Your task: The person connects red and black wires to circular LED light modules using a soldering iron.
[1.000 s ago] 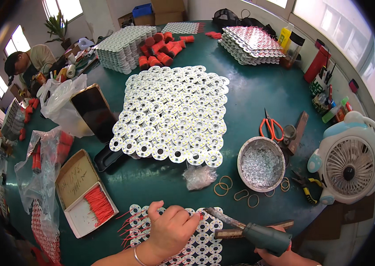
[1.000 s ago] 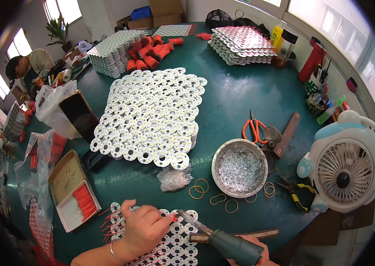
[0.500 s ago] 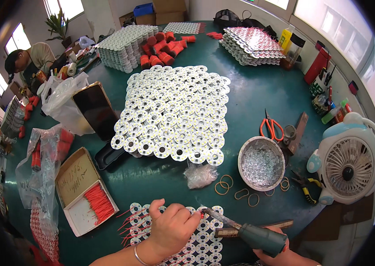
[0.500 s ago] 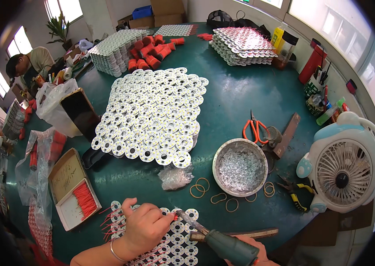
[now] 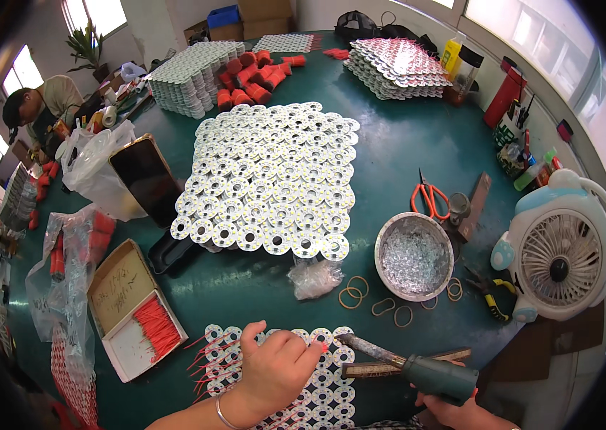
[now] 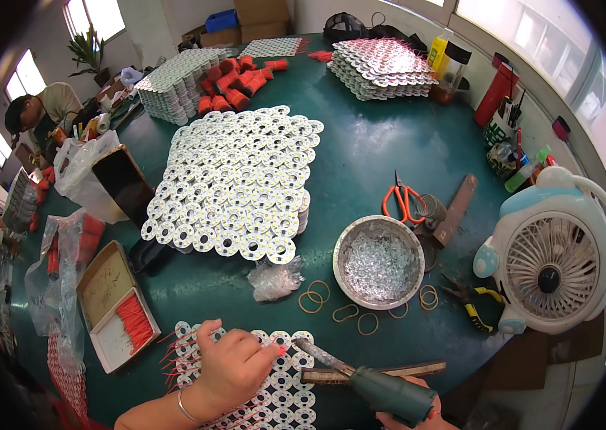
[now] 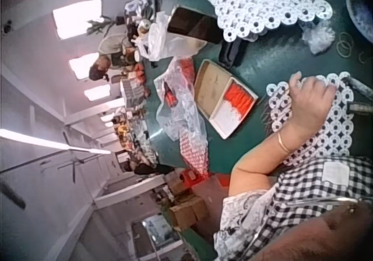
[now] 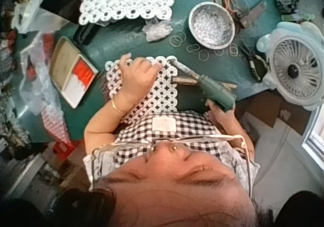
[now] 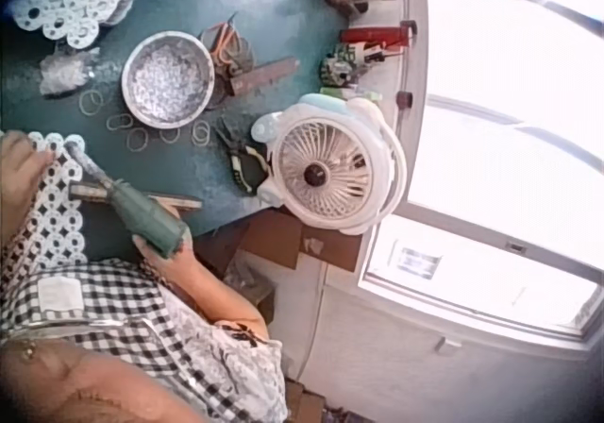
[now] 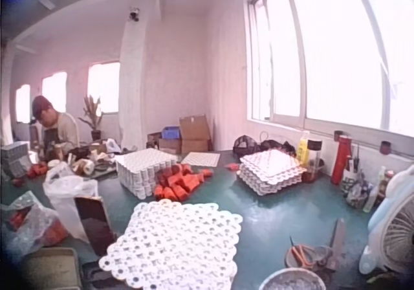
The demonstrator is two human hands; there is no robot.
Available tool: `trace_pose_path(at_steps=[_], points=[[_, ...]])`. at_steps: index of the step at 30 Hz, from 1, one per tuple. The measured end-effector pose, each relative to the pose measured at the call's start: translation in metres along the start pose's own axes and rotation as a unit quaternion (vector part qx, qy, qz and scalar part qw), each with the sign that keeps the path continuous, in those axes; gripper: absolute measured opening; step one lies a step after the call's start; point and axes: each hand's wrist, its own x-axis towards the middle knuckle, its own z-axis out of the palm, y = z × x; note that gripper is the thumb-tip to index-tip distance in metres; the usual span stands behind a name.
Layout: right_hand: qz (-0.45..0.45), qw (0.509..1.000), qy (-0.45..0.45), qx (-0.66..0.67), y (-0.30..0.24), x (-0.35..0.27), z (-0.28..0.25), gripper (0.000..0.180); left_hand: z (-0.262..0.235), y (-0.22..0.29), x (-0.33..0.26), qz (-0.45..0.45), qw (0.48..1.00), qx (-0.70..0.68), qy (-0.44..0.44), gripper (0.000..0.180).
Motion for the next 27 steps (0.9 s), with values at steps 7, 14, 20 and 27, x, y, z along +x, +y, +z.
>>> trace_pose_path(at_steps=[7,14,20,27], points=[[0.027,0.999,-0.015,-0.013,0.011,-0.002,0.000,0.043,0.002,0.001,0.000,0.000,1.000,0.004,0.001,0.012],[-0.221,0.952,-0.030,-0.209,-0.002,0.019,0.005,0.045,-0.002,0.002,0.000,-0.010,1.000,0.011,-0.019,0.009],[-0.069,0.989,-0.062,-0.112,0.028,-0.006,-0.002,0.042,-0.002,0.001,-0.001,-0.001,1.000,0.002,-0.007,0.013],[-0.087,0.996,-0.016,0.020,0.021,-0.013,-0.003,0.044,-0.012,0.007,0.000,-0.018,0.999,-0.041,0.002,0.018]])
